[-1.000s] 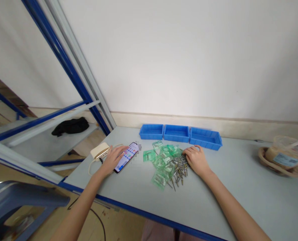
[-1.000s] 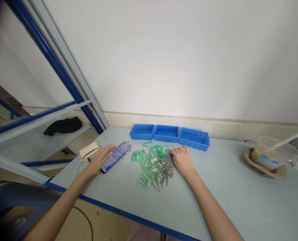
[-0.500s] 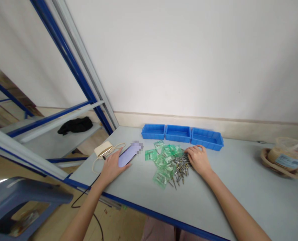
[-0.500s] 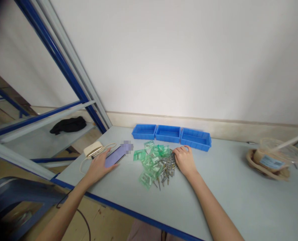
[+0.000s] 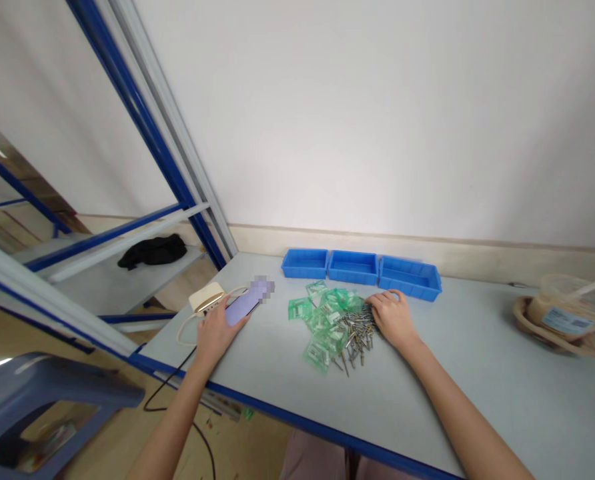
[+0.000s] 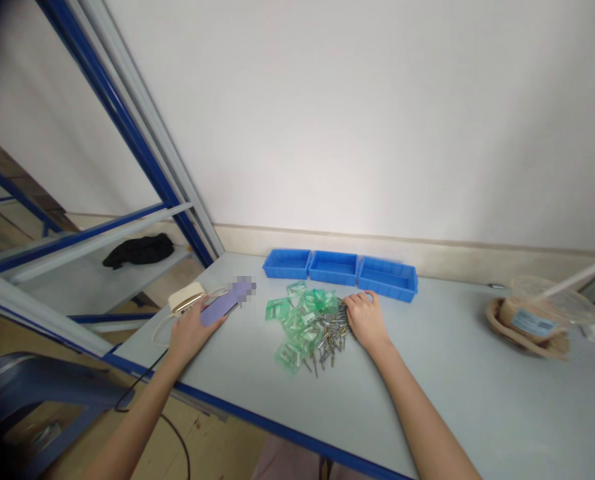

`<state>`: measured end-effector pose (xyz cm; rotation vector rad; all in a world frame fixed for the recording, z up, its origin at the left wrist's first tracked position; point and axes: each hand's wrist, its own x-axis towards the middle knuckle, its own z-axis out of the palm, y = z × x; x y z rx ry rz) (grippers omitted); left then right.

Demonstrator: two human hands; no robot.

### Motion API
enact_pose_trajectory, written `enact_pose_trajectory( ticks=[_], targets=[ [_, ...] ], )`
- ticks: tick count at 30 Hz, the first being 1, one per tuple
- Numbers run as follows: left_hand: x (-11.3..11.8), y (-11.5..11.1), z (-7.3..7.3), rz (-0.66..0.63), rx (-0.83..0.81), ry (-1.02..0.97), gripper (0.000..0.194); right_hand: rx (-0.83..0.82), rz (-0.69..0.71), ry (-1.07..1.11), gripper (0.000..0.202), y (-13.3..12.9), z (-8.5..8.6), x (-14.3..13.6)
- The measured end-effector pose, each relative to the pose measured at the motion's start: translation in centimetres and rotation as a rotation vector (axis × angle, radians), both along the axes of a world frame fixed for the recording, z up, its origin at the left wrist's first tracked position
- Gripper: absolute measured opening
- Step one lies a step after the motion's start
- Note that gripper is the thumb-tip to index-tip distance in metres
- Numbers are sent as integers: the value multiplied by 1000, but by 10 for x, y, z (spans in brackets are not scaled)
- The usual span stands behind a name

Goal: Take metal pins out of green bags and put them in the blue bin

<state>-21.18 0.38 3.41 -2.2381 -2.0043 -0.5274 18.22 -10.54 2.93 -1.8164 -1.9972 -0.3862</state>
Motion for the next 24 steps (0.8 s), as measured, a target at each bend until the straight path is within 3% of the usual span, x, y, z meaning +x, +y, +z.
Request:
enact_pose_trajectory(
  ticks=[4, 9, 16, 19, 24],
  targets=[
    [-3, 9, -3, 65, 65, 36, 66, 57, 52, 41, 28, -1, 1, -5],
    [-6, 17, -4, 99, 88, 63, 64, -2, 190, 7, 38, 1, -4, -10],
    [9, 6, -4, 124, 160, 87, 63, -2, 154, -4, 30, 3, -7, -10],
    [8, 10, 2, 73, 197, 111, 56, 15, 162, 12, 28, 2, -7, -10],
    [-26, 43, 11, -4, -14, 162, 40, 23, 169, 25, 29, 2, -8, -10]
  ],
)
